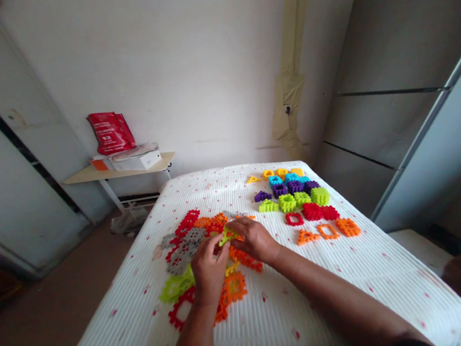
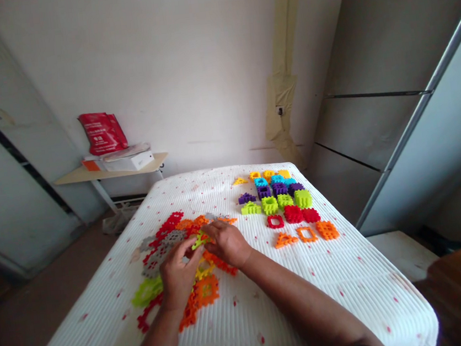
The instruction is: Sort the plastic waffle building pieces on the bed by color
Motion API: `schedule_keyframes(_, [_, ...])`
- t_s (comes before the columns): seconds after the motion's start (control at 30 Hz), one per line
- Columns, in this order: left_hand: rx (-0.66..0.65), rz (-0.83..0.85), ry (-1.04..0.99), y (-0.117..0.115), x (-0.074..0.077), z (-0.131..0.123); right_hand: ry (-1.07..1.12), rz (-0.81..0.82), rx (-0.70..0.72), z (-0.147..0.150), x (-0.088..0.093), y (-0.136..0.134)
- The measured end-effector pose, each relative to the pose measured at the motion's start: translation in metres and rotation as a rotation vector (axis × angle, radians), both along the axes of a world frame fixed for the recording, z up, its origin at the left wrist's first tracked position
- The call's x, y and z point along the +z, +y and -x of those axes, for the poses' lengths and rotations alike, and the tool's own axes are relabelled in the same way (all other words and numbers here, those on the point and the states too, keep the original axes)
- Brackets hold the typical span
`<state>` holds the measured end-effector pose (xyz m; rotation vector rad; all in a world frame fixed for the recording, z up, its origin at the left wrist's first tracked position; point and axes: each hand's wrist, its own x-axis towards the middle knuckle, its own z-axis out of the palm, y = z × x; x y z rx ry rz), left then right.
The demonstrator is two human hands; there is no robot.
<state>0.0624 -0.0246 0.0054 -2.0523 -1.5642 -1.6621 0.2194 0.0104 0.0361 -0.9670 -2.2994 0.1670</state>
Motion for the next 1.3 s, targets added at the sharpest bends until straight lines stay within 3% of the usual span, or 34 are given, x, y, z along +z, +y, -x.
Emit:
schedule_keyframes(0.27, [-0.024, 0.057, -0.063, -0.001, -0.001, -0.005, -0.129, 0.097, -0.064, -0.017, 0.016, 0.011])
schedule_keyframes(0.43, [-0.097, 0.092, 0.037, 0.002, -0.005, -0.004, -0.418, 0.119, -0.462, -0.060, 0.033, 0.049])
schedule_keyframes(0.53, [-0.151, 0.171, 0.171, 0.004, -0.009, -0.007, -0.510, 0.167, -0.576, -0.084, 0.037, 0.072])
schedule_keyframes(0.7, [-0.114, 0.359, 0.281, 0.008, -0.012, -0.010, -0.597, 0.207, -0.582, -0.096, 0.034, 0.092])
schedule_keyframes(0.9, [0.005, 0.561, 0.311, 0.005, -0.005, -0.007, -0.646, 0.246, -0.578, -0.095, 0.029, 0.100])
schedule_keyframes(1.3, [0.049, 0.573, 0.396, 0.004, -0.010, -0.006, -0.678, 0.275, -0.593, -0.097, 0.025, 0.104])
